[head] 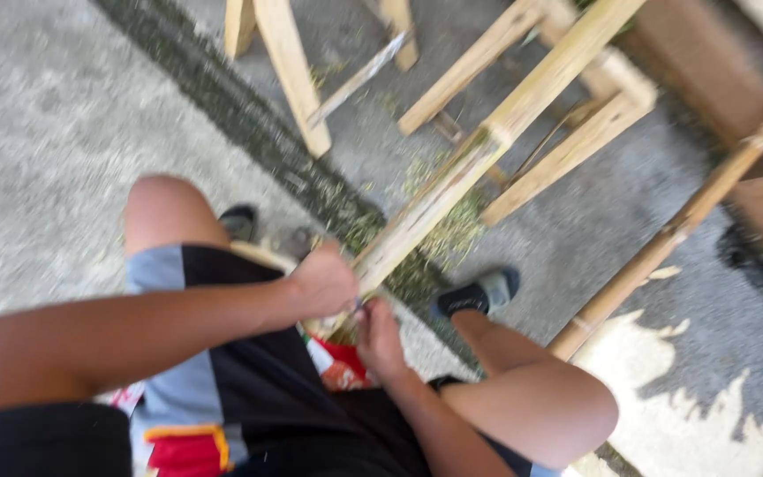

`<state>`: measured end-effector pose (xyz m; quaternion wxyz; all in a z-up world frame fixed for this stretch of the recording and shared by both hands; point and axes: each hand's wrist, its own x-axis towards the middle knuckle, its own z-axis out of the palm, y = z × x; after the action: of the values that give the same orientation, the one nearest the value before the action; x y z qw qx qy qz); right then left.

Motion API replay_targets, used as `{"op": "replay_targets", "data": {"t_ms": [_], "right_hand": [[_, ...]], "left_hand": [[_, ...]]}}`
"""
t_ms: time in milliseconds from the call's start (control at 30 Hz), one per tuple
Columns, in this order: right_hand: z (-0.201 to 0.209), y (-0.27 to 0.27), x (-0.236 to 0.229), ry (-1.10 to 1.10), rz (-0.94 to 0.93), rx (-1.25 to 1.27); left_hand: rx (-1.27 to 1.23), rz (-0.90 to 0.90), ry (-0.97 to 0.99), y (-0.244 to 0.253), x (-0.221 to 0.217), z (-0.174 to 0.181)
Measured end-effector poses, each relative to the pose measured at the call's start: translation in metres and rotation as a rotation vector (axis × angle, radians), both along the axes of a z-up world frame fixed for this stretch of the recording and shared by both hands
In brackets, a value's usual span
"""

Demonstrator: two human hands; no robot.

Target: The person is using a knife to scrape and peel the outer skin of a bamboo pole.

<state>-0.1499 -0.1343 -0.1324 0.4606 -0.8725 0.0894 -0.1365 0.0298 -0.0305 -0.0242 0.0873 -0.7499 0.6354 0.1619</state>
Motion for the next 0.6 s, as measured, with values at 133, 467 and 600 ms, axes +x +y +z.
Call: {"op": "replay_targets", "data": {"t_ms": [133,467,600], "right_hand": [[0.048,-0.021,0.018,0.183,0.041,0.077],[0.152,-0.103,0.011,-0.111,-0.579,-0.311],[0.118,-0.101,-0.008,0.15,-0.571,0.004]], "left_hand": [[0.058,0.016,0.044,-0.009,0.017,0.047],[-0.21,0.642,0.422,-0.037,0.043,0.054],[-0.228,0.939,0.943,-0.045,0.046,0.025]]}}
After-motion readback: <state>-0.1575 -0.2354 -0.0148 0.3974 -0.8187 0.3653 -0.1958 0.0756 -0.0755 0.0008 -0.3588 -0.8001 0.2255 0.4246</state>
